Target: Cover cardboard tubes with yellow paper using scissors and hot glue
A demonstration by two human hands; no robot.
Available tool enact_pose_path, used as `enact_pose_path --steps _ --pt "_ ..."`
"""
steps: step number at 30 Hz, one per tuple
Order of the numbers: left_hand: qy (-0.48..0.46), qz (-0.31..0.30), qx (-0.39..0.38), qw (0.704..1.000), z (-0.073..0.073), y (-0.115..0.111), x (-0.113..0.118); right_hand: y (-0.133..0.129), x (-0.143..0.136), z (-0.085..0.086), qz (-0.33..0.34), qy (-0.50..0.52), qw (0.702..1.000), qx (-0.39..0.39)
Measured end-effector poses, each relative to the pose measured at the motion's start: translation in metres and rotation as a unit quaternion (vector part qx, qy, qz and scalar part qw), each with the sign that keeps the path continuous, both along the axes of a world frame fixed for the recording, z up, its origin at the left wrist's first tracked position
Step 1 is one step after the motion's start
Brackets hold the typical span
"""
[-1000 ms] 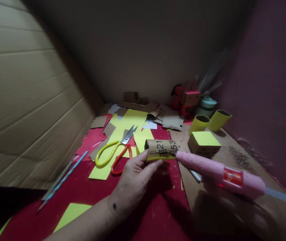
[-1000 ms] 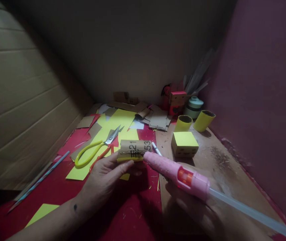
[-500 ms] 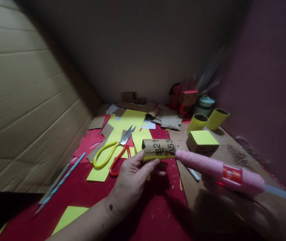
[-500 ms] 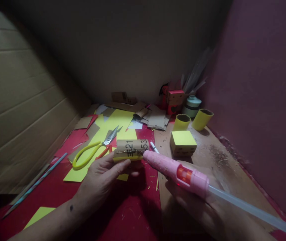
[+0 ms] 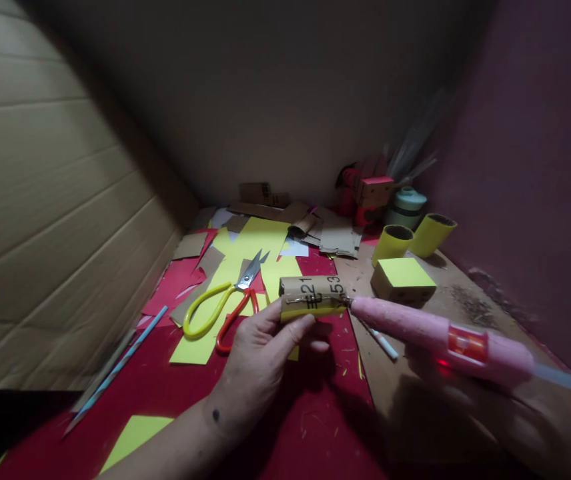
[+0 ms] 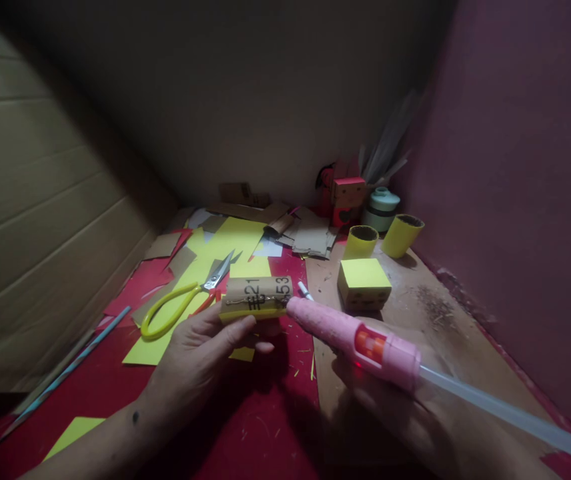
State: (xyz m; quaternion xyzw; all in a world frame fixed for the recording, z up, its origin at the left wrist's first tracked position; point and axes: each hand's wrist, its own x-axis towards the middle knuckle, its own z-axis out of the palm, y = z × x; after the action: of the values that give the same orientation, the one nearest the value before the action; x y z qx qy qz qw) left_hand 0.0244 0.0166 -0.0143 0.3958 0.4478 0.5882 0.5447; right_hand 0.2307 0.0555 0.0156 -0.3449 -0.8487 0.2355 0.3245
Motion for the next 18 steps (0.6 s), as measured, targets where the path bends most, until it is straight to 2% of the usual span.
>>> enact_pose_path --steps 10,18 --pt "-0.004 -0.002 -0.007 1.000 0.0012 0.0012 0.0010 -0.0014 0.0052 0.0039 0.018 0.034 0.998 -0.059" --pt "0.016 -0.003 -0.010 1.000 0.0002 -0.0017 -0.0017 0.0039 0.0097 0.0034 0.016 0.008 0.997 -0.078"
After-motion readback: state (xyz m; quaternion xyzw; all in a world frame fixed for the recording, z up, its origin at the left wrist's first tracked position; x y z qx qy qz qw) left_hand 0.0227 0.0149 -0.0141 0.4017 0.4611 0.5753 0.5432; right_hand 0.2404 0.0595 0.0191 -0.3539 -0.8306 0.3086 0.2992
